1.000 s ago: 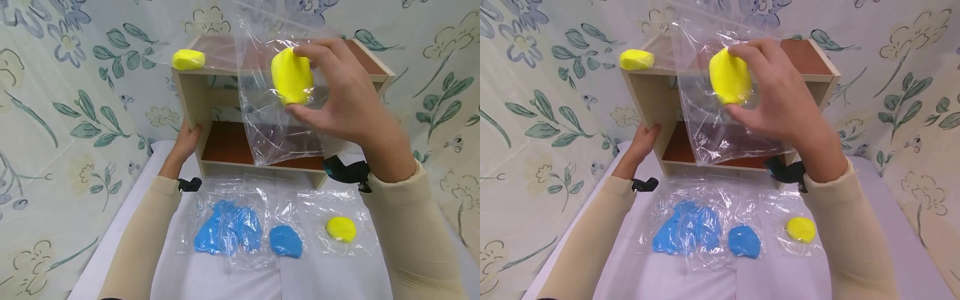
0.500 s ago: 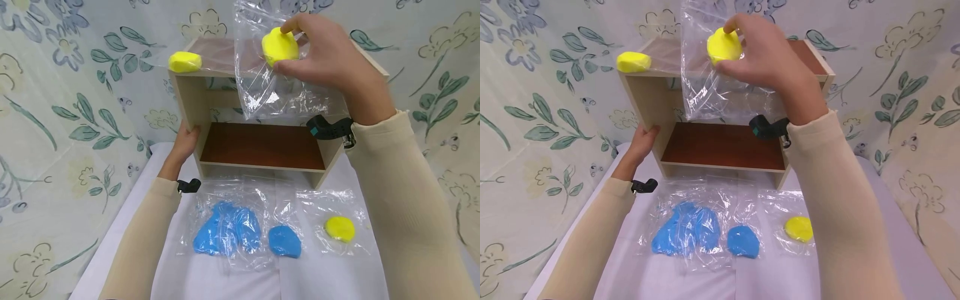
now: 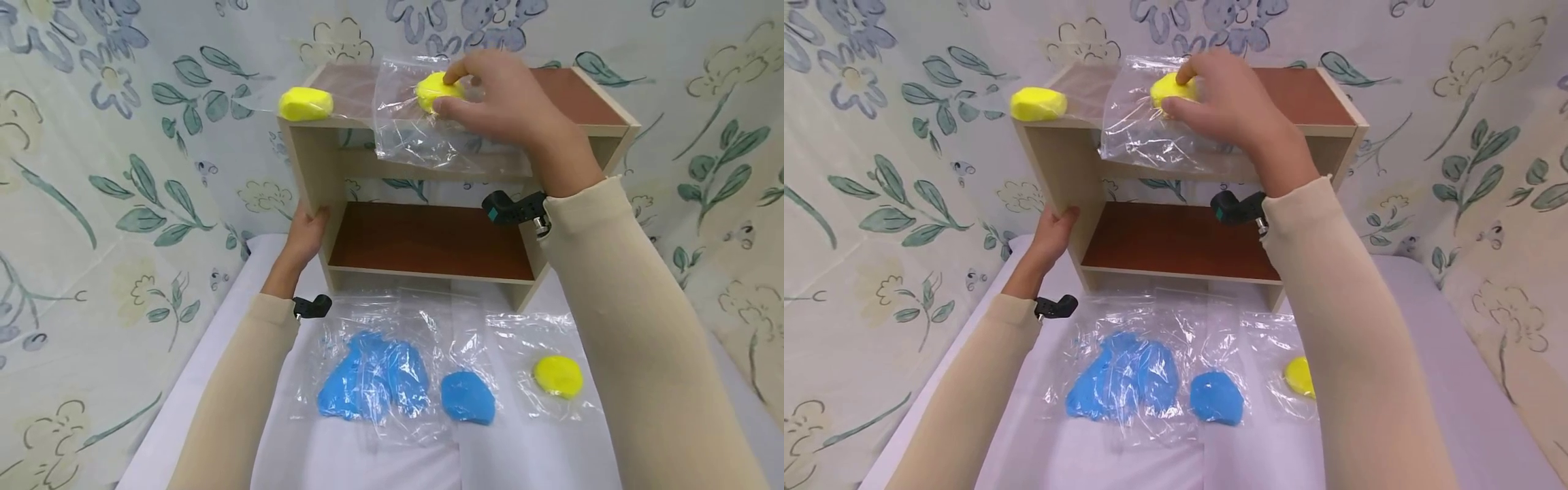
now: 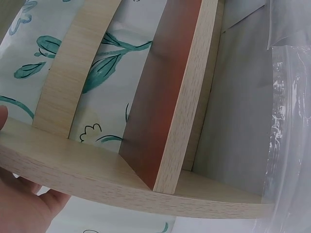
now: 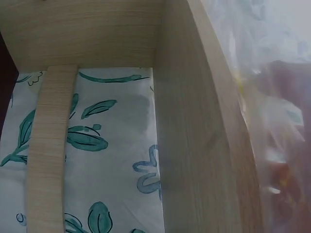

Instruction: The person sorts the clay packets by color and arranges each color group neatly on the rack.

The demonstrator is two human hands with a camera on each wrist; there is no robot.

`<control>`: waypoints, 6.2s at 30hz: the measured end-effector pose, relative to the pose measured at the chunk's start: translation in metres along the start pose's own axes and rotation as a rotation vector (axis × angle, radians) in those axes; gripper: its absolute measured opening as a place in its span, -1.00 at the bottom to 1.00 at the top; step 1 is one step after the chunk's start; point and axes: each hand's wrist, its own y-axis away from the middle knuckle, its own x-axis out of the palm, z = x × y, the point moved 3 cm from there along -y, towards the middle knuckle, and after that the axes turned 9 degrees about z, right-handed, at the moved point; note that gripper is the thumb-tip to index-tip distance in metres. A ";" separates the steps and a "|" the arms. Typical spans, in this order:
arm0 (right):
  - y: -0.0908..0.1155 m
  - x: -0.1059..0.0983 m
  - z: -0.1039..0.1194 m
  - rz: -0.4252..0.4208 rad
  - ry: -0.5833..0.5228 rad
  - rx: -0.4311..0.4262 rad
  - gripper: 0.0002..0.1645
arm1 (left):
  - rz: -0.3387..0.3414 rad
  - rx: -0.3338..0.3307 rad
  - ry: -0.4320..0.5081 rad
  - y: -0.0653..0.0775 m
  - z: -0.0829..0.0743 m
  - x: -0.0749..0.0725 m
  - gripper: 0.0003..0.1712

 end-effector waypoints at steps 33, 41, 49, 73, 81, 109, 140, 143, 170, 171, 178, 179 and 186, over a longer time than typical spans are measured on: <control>-0.015 0.010 -0.002 0.053 0.110 -0.036 -0.30 | -0.031 -0.002 -0.062 -0.002 0.005 0.001 -0.36; 0.003 0.006 -0.004 -0.067 0.013 -0.054 -0.35 | -0.032 0.002 -0.051 -0.002 0.005 0.001 -0.34; 0.089 0.018 -0.006 -0.436 -0.195 -0.375 -0.42 | -0.012 0.020 -0.035 0.008 -0.015 0.003 -0.31; 0.196 0.114 -0.106 0.228 0.025 -0.045 -0.38 | -0.029 0.002 -0.050 -0.001 0.009 0.003 -0.33; 0.217 0.153 -0.138 0.348 -0.012 0.038 -0.45 | -0.050 0.024 -0.066 -0.002 0.006 -0.004 -0.34; 0.281 0.231 -0.221 0.463 0.086 0.212 -0.07 | -0.028 0.006 -0.035 -0.003 0.008 0.003 -0.35; 0.287 0.232 -0.240 0.456 0.084 0.209 -0.05 | -0.028 0.024 -0.068 -0.004 0.006 0.001 -0.33; 0.288 0.234 -0.240 0.440 0.106 0.204 -0.06 | -0.024 0.044 -0.088 -0.003 0.006 0.001 -0.33; 0.286 0.237 -0.235 0.386 0.142 0.225 -0.10 | -0.041 -0.011 -0.055 -0.006 0.010 0.001 -0.34; 0.286 0.237 -0.235 0.387 0.143 0.232 -0.11 | -0.040 -0.014 -0.052 -0.006 0.011 0.001 -0.34; 0.285 0.235 -0.232 0.411 0.126 0.259 -0.08 | -0.047 -0.004 -0.046 -0.006 0.014 0.000 -0.34; 0.285 0.234 -0.231 0.414 0.124 0.263 -0.07 | -0.046 -0.002 -0.044 -0.006 0.014 0.000 -0.34; 0.285 0.231 -0.232 0.421 0.133 0.282 -0.02 | -0.041 0.006 -0.042 -0.006 0.009 0.000 -0.33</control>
